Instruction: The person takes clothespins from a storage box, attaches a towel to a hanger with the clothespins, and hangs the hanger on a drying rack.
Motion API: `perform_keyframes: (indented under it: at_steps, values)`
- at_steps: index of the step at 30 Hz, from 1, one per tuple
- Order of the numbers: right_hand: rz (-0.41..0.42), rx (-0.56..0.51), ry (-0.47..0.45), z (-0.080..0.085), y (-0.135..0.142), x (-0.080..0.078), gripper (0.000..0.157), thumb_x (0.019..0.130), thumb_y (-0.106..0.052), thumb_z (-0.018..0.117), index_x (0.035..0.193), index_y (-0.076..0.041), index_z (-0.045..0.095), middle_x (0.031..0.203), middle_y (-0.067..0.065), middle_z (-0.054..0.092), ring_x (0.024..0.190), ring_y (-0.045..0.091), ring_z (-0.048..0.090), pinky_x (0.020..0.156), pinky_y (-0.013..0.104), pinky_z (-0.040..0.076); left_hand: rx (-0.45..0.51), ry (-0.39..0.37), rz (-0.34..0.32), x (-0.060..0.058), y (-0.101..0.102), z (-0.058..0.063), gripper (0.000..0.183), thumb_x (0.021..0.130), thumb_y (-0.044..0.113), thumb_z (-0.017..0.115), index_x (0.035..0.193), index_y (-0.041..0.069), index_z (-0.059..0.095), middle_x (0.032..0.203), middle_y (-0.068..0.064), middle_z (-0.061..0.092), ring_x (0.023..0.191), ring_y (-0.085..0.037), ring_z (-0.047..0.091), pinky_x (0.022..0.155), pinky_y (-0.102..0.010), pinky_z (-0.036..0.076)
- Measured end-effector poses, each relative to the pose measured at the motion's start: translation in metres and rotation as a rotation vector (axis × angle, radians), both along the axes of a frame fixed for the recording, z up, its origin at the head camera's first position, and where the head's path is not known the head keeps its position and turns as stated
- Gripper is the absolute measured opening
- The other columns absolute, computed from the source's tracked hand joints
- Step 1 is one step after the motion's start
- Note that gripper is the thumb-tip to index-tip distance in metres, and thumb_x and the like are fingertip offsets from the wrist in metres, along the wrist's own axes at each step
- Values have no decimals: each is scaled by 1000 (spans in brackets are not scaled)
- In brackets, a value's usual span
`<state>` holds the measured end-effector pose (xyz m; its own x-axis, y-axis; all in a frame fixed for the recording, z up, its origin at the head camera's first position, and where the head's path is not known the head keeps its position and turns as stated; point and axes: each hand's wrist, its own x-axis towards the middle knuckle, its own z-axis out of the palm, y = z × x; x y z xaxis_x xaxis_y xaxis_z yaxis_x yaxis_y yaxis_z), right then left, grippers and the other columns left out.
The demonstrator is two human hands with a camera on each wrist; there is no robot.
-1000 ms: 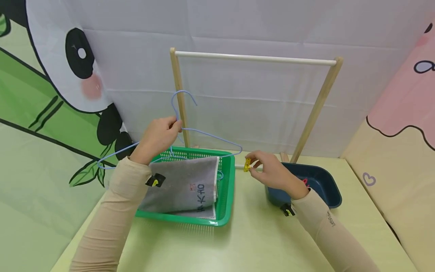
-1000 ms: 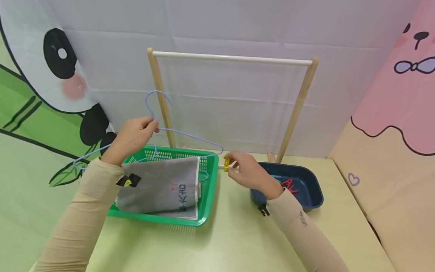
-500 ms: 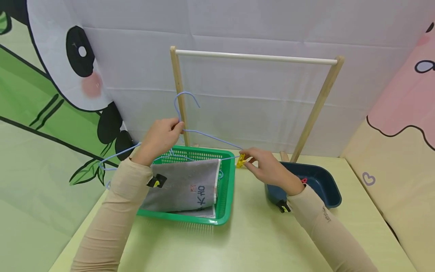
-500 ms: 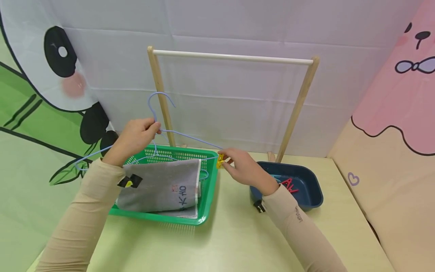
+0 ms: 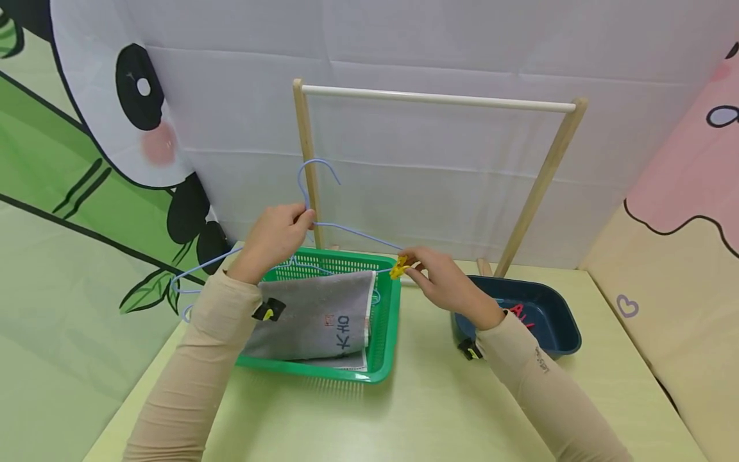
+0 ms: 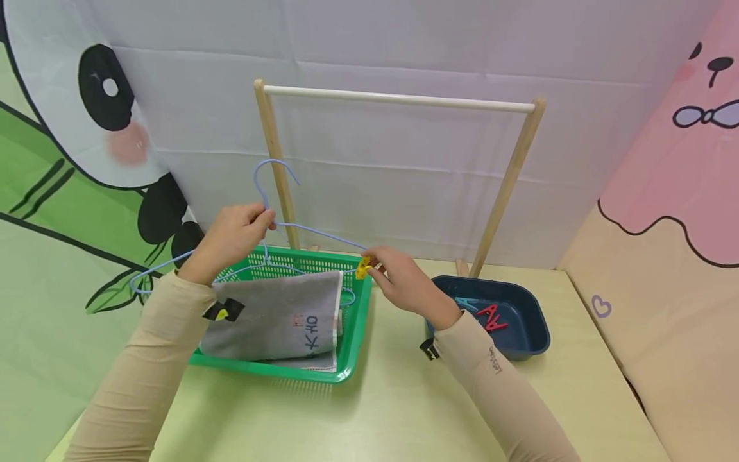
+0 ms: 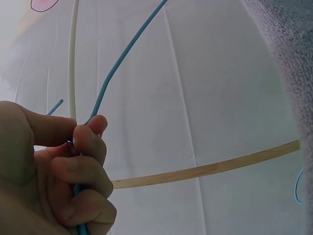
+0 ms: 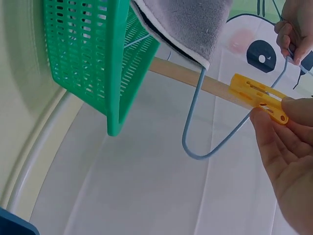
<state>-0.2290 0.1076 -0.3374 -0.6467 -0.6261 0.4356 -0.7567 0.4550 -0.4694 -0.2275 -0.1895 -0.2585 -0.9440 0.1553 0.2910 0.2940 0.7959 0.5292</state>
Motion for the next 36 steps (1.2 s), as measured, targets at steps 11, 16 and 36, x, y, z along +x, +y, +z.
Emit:
perform_keyframes:
  at_steps: [11, 16, 36]
  values:
    - [-6, -23, 85, -4, -14, 0, 26, 91, -1, 61, 117, 2, 60, 104, 10, 63, 89, 18, 63, 73, 25, 50, -6, 15, -27, 0, -1, -1, 35, 101, 26, 40, 87, 6, 64, 81, -9, 65, 54, -22, 41, 52, -33, 34]
    - [-2, -46, 139, -7, -19, -2, 23, 89, 0, 64, 112, 0, 64, 99, 7, 65, 82, 15, 63, 61, 24, 47, -3, 11, -26, -1, -1, 0, 34, 101, 25, 41, 85, 6, 65, 85, -9, 66, 55, -21, 42, 52, -33, 34]
    - [-42, -12, 60, -9, -40, -6, 19, 91, -3, 62, 109, -4, 67, 101, 4, 67, 83, 13, 63, 72, 25, 50, 5, -3, -34, 1, 0, 0, 34, 102, 24, 42, 85, 5, 65, 84, -11, 66, 54, -21, 40, 52, -33, 33]
